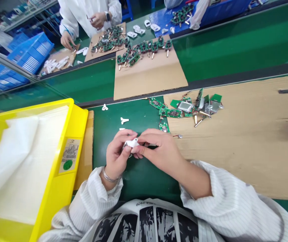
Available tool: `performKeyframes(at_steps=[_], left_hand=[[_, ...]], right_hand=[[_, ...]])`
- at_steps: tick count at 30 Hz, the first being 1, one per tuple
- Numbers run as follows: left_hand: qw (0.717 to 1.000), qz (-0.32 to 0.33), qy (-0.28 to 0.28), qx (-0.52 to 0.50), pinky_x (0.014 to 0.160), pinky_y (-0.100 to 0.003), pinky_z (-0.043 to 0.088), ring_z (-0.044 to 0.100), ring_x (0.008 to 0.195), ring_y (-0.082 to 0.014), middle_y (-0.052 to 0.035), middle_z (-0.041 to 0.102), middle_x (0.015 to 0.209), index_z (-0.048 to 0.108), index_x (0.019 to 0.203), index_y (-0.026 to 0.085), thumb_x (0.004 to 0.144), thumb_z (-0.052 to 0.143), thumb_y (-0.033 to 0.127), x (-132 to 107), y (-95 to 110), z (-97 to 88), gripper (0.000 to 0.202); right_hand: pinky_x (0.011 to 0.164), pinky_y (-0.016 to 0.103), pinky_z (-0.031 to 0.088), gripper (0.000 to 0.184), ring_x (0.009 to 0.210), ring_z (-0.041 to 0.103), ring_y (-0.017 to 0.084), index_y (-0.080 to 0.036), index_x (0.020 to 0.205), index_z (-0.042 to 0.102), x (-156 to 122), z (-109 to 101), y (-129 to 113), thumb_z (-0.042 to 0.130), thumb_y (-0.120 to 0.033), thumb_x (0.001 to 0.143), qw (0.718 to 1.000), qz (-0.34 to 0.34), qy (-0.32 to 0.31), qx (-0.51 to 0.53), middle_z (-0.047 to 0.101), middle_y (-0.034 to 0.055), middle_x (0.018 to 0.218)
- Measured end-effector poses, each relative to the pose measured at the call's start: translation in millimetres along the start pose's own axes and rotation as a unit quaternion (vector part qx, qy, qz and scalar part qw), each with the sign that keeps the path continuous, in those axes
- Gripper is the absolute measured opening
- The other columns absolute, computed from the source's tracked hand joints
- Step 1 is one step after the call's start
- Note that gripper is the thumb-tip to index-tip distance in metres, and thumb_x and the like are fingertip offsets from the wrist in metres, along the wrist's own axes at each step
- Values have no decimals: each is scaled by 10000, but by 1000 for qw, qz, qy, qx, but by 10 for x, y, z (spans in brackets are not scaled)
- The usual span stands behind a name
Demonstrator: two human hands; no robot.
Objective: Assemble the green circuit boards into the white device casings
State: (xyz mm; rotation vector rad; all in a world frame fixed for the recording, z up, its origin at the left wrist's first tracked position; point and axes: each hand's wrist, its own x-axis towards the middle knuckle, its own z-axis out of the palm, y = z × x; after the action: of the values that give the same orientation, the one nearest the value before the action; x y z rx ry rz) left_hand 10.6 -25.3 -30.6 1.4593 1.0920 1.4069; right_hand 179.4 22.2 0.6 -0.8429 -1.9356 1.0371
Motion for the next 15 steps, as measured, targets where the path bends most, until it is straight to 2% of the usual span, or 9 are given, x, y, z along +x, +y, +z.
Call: performKeyframes(at_steps=[2, 4, 7, 9, 10, 12, 15], left_hand=[[989, -98, 67, -87, 570, -229, 518, 636, 648, -90, -92, 610, 1171, 621, 1049, 185, 936, 527, 393, 40, -19, 29, 254], [966, -145, 154, -147, 572, -218, 512, 624, 608, -76, -81, 641, 1128, 591, 1021, 173, 938, 518, 433, 92, -28, 63, 283], [941, -161, 233, -186, 662, -246, 532, 644, 667, -108, -47, 685, 903, 575, 1008, 166, 923, 533, 472, 136, -12, 124, 321], [933, -165, 240, -210, 678, -261, 535, 652, 696, -124, -23, 675, 792, 553, 1031, 175, 924, 529, 482, 124, 14, 175, 327], [931, -163, 239, -221, 680, -261, 534, 657, 718, -129, -18, 672, 775, 539, 1045, 180, 928, 525, 480, 109, 28, 202, 322], [930, -154, 237, -236, 689, -260, 534, 665, 766, -133, -17, 674, 803, 512, 1064, 193, 935, 522, 470, 77, 52, 252, 306], [933, -133, 238, -235, 698, -270, 537, 671, 800, -138, -10, 674, 841, 479, 1046, 212, 935, 522, 472, 50, 66, 303, 286]], right_hand=[[727, 351, 562, 240, 821, 689, 201, -219, 858, 722, 12, -25, 78, 520, -299, 961, 997, 32, 20, -69, 744, 53, 882], [738, 376, 577, 225, 829, 703, 217, -203, 936, 723, 16, -29, 149, 511, -278, 946, 992, 86, 13, -96, 749, 70, 930], [670, 325, 605, 149, 729, 709, 190, -176, 947, 696, 0, 69, 185, 615, -251, 846, 981, 172, -87, 19, 744, 68, 860], [698, 314, 613, 219, 768, 713, 186, -158, 981, 658, -22, 194, 166, 666, -277, 797, 961, 205, -135, 130, 733, 74, 893], [712, 321, 612, 251, 789, 711, 190, -152, 986, 642, -34, 260, 154, 676, -300, 787, 953, 215, -137, 162, 725, 78, 907], [676, 329, 601, 257, 755, 696, 190, -151, 979, 623, -56, 369, 140, 660, -327, 796, 951, 229, -115, 174, 707, 74, 886], [582, 305, 550, 220, 664, 642, 177, -158, 973, 623, -72, 429, 152, 607, -324, 829, 963, 216, -84, 136, 679, 56, 831]])
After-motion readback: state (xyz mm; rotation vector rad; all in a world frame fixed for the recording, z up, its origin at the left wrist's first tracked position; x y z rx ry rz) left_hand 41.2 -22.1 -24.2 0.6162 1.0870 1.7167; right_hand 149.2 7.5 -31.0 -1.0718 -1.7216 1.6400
